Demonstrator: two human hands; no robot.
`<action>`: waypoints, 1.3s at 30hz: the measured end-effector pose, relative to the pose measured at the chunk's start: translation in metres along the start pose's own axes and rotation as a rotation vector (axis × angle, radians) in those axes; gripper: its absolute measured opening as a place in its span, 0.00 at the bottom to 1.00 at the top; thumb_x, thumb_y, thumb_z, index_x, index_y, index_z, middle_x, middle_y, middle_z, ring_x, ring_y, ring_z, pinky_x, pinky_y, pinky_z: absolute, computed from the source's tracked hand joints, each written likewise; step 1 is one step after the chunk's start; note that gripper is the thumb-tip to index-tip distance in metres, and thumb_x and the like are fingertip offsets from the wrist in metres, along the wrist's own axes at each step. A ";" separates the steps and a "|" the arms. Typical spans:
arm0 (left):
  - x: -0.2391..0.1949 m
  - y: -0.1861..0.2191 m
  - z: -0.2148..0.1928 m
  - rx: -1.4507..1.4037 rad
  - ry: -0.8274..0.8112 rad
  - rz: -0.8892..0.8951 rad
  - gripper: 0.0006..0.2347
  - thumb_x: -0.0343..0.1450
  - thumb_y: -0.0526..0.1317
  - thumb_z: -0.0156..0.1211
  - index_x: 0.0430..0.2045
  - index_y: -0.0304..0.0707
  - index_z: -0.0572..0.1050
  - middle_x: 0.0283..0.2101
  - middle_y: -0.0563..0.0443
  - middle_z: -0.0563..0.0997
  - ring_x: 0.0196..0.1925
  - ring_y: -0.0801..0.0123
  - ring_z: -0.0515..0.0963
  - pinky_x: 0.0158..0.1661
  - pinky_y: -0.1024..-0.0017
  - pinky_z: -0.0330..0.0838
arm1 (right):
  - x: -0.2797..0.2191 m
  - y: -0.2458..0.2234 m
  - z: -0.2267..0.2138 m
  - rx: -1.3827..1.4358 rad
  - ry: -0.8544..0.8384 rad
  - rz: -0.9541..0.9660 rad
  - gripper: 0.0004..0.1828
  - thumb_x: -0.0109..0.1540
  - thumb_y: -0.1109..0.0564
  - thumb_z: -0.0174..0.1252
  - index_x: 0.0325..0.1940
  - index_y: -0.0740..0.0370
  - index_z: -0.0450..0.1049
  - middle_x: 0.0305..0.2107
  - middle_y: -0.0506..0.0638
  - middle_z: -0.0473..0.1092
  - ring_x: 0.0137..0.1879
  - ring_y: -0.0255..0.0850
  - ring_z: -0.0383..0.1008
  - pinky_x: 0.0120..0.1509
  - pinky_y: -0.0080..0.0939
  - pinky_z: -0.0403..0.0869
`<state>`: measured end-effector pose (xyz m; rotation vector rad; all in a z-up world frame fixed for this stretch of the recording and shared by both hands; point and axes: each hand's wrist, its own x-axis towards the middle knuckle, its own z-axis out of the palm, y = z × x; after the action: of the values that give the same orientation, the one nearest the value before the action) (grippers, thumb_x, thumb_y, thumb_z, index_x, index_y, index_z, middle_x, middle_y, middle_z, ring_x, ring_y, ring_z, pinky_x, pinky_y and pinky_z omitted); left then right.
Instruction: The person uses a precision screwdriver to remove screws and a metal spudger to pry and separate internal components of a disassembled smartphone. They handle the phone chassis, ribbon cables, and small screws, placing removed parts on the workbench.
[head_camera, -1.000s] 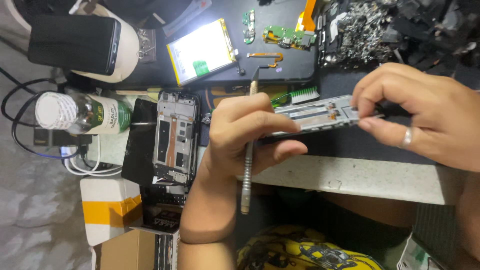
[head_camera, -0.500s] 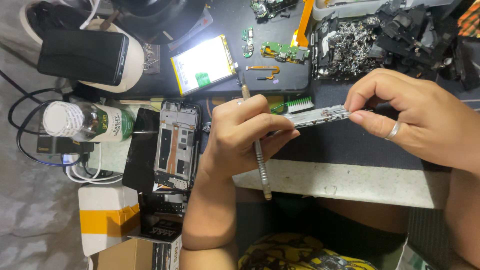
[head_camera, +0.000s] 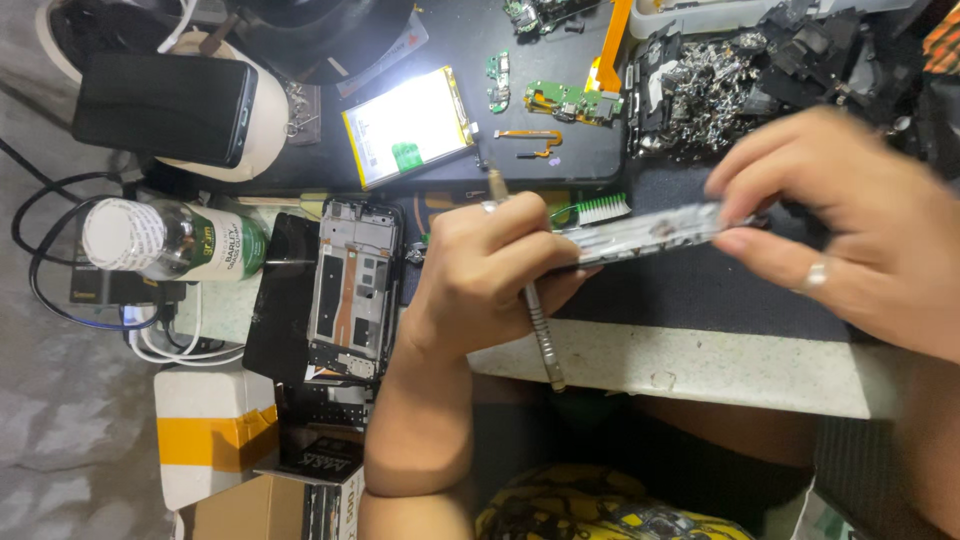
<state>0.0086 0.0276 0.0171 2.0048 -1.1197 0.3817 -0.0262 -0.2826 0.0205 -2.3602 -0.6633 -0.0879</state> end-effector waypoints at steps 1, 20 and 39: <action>-0.001 -0.001 0.000 -0.038 0.024 0.003 0.08 0.70 0.38 0.73 0.33 0.35 0.78 0.29 0.50 0.73 0.27 0.65 0.77 0.26 0.70 0.68 | -0.004 -0.002 0.002 0.074 0.106 0.002 0.14 0.59 0.60 0.65 0.46 0.61 0.71 0.48 0.53 0.71 0.52 0.38 0.73 0.60 0.40 0.72; 0.009 0.023 0.019 -0.089 0.002 0.130 0.16 0.72 0.33 0.72 0.53 0.28 0.76 0.28 0.52 0.71 0.26 0.65 0.74 0.26 0.66 0.67 | -0.001 -0.039 0.046 0.828 0.220 0.260 0.25 0.68 0.65 0.57 0.66 0.63 0.55 0.54 0.54 0.69 0.61 0.37 0.70 0.70 0.41 0.72; 0.003 0.013 0.018 0.227 0.031 -0.153 0.06 0.76 0.39 0.66 0.36 0.39 0.76 0.32 0.50 0.74 0.29 0.58 0.78 0.31 0.64 0.71 | 0.034 -0.020 0.020 0.146 -0.467 0.572 0.29 0.57 0.47 0.69 0.62 0.46 0.78 0.23 0.48 0.77 0.22 0.34 0.73 0.27 0.39 0.70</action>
<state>-0.0022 0.0081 0.0141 2.2583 -0.9298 0.4765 -0.0083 -0.2427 0.0250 -2.3463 -0.1649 0.7525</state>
